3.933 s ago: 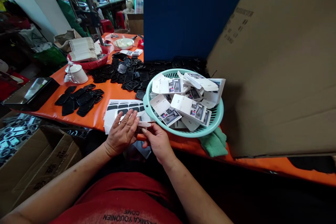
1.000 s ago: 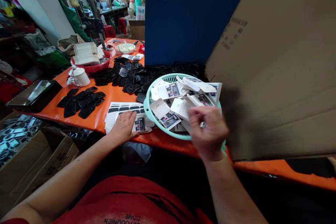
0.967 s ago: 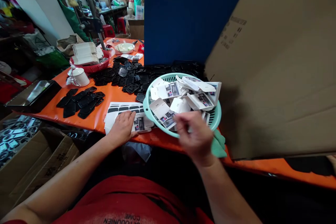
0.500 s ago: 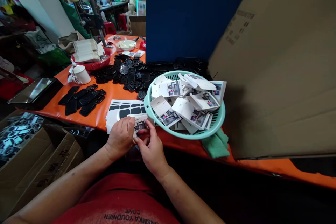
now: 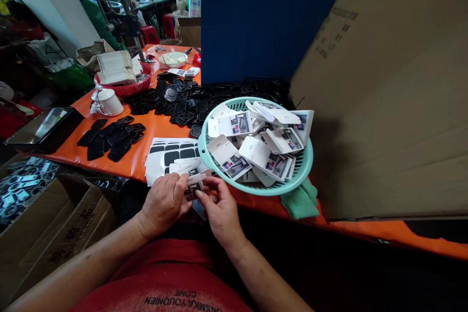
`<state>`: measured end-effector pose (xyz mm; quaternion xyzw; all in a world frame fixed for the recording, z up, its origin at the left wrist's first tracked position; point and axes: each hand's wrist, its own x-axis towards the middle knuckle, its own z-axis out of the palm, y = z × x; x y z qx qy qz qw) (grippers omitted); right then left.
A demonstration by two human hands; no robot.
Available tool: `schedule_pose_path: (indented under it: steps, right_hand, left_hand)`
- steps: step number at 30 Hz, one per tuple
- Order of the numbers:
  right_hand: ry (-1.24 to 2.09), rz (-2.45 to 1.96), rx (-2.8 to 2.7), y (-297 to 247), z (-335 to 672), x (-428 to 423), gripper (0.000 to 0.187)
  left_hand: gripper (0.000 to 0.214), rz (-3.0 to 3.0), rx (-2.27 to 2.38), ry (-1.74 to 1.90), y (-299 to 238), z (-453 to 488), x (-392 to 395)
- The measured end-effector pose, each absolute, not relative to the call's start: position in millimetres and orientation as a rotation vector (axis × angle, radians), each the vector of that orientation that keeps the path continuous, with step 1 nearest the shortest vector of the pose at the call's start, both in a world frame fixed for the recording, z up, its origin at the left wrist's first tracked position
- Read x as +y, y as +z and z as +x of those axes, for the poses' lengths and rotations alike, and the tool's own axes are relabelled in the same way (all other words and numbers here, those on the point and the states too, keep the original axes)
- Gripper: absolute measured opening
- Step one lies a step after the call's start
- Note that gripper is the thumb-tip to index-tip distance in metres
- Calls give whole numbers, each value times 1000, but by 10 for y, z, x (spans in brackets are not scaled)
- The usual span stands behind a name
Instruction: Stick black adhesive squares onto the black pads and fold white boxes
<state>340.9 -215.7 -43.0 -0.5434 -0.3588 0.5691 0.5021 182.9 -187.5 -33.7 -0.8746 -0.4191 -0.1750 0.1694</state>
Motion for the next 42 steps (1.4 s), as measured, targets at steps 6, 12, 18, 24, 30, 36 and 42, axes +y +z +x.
schedule_pose_path:
  steps: [6,12,18,24,30,36,42]
  right_hand:
    - [1490,-1254,-868,-401,3466,-2216,35]
    - [1629,-1207,-921,-407,3546,-2237,29]
    - [1626,-1189,-1030,-389,3545,-2233,22]
    - [1149,-1154,-1462,-320,3557,-2221,7]
    - [616,-1285,-1461,-467,3711,-2318,12]
    - [894,-1180,-1432,-725,3700,-2435,12]
    - [1059,-1165,-1346,-796,3641,-2460,18]
  left_hand:
    - [42,-2594,-1183,-483,-390,1819,-1977]
    - [54,-2740,-1328,-405,-490,1826,-2142]
    - [63,-2929,-1481,-356,-584,1868,-2227]
    - [39,-3262,-1845,-1088,-547,1891,-2201]
    - [59,-3124,-2001,-1751,-626,1876,-2282]
    - [45,-3275,-2048,-1992,-757,1814,-2353]
    - [23,-3071,-2496,-2012,-691,1885,-2278]
